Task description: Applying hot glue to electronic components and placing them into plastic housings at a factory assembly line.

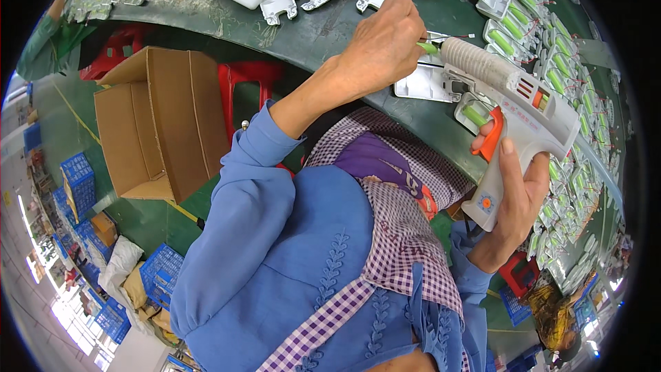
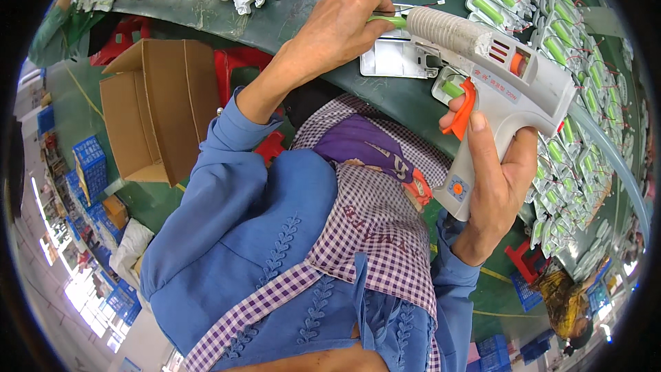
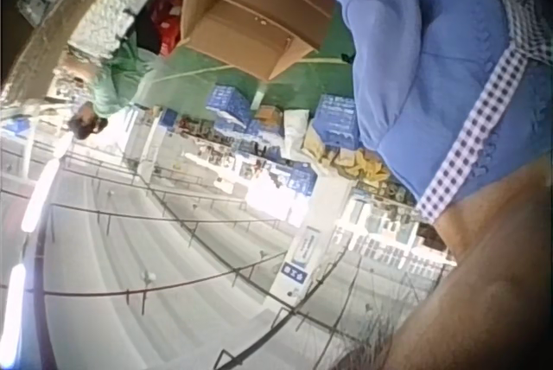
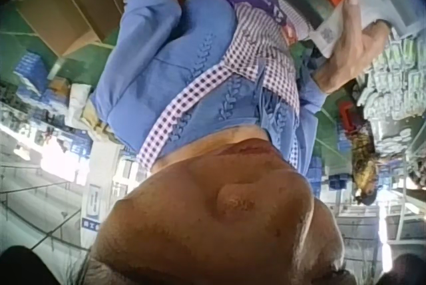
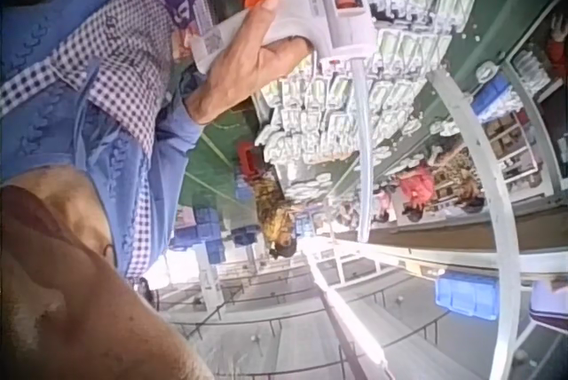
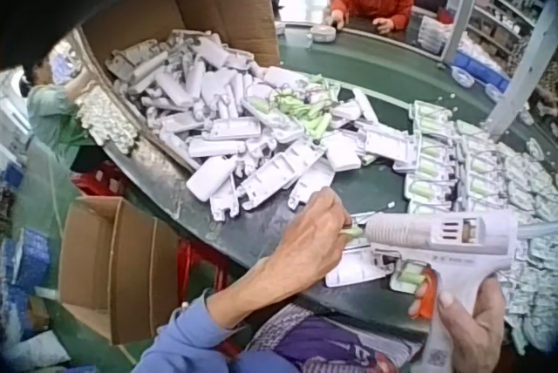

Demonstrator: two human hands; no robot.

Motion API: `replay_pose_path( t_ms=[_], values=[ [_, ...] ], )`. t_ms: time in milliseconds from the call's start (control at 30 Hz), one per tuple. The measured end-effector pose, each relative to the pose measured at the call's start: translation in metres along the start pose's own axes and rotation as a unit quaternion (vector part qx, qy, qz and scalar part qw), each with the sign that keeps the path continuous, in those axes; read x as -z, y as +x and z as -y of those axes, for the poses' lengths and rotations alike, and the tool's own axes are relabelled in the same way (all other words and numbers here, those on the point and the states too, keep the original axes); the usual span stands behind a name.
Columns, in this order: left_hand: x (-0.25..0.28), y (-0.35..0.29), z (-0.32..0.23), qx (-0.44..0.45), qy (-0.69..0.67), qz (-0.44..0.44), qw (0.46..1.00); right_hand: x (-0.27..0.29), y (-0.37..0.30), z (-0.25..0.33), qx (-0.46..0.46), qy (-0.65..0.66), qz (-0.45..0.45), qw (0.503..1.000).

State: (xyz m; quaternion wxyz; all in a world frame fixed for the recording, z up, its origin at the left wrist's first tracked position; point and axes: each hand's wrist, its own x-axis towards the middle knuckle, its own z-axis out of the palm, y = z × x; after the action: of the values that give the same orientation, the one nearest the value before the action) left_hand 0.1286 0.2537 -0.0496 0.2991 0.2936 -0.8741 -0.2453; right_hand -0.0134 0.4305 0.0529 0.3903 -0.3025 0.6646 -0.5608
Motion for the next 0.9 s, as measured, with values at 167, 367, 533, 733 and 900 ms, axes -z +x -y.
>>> replay_pose_path(
  t_ms=[167,367,533,733,900],
  values=[
    [-0.002,0.003,0.001,-0.003,-0.006,-0.005,1.0,0.002,-0.005,0.002,0.003,-0.006,-0.003,1.0],
    [0.001,0.008,0.004,-0.025,-0.015,-0.016,0.999,0.003,-0.01,0.001,-0.006,-0.008,-0.006,1.0],
    [-0.004,0.006,0.008,-0.03,-0.021,-0.007,0.999,0.003,-0.013,0.001,-0.008,-0.013,-0.009,1.0],
    [0.039,0.028,-0.002,-0.022,-0.016,-0.106,0.994,0.003,-0.02,0.002,0.013,0.059,-0.016,0.998],
    [0.087,0.079,0.046,-0.024,0.221,-0.33,0.918,0.004,-0.023,0.003,0.024,0.055,-0.01,0.998]
  ],
)
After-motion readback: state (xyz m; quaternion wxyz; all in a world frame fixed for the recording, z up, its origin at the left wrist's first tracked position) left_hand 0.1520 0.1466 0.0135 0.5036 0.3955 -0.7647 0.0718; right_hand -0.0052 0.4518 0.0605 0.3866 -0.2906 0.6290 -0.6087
